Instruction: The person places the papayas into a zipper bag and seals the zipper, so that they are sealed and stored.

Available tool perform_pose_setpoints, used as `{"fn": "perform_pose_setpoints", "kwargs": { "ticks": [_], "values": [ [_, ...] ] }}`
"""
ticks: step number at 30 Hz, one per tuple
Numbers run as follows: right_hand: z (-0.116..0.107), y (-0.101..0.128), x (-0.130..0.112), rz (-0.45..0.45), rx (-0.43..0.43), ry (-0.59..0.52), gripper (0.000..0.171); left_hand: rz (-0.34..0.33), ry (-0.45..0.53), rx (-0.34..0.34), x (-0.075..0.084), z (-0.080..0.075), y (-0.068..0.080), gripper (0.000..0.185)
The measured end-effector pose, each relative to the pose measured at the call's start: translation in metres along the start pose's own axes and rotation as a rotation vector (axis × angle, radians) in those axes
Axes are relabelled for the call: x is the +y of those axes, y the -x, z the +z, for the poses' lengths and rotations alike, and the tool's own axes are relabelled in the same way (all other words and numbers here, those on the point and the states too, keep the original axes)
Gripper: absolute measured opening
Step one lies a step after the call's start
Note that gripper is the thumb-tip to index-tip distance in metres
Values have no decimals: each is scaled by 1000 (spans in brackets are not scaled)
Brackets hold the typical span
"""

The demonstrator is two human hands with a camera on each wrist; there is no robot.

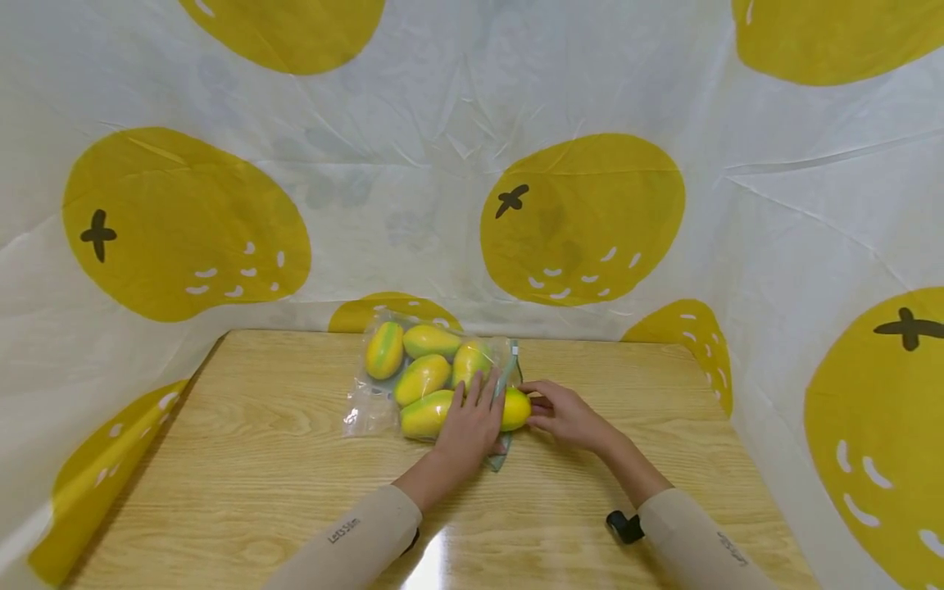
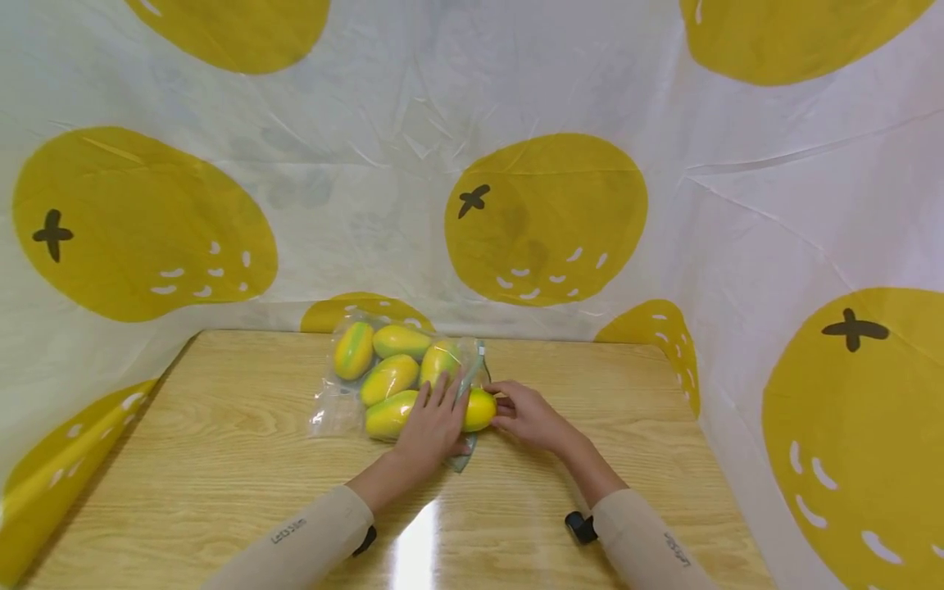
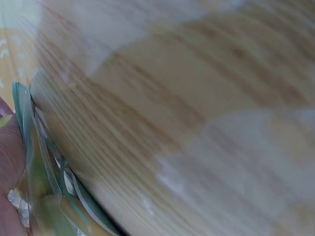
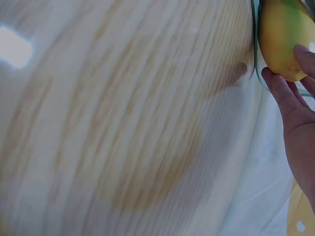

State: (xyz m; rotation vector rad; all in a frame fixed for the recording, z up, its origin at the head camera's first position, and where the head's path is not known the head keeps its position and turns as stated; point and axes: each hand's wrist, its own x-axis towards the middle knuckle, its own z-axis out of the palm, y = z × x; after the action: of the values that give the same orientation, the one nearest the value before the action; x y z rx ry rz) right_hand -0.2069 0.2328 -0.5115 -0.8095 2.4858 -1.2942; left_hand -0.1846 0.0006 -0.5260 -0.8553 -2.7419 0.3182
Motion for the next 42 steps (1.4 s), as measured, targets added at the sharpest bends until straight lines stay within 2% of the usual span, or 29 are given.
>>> {"fn": "perform_pose_setpoints", "kwargs": {
  "ticks": [7,13,17,27,33,42],
  "values": [
    [9,-9,-2,7,26,-13,53,-7,-38,2,-2,0,0,107],
    [10,-9,-6,51,99,66,45,-12,-25,-2,-3,-1,-1,109],
    [11,-11,-7,23,120,77,42,-3,-18,-19,-3,-2,-1,112],
    [16,-13,-3,-29,175,99,40,-3,-7,0,-5,-1,-2,117],
    [18,-12,-4,3,183,78,36,-1,-16,4,-2,1,0,115],
    [28,-21,-3,6,203,35,34,-16,-33,38,-4,4,0,115]
  ]
}}
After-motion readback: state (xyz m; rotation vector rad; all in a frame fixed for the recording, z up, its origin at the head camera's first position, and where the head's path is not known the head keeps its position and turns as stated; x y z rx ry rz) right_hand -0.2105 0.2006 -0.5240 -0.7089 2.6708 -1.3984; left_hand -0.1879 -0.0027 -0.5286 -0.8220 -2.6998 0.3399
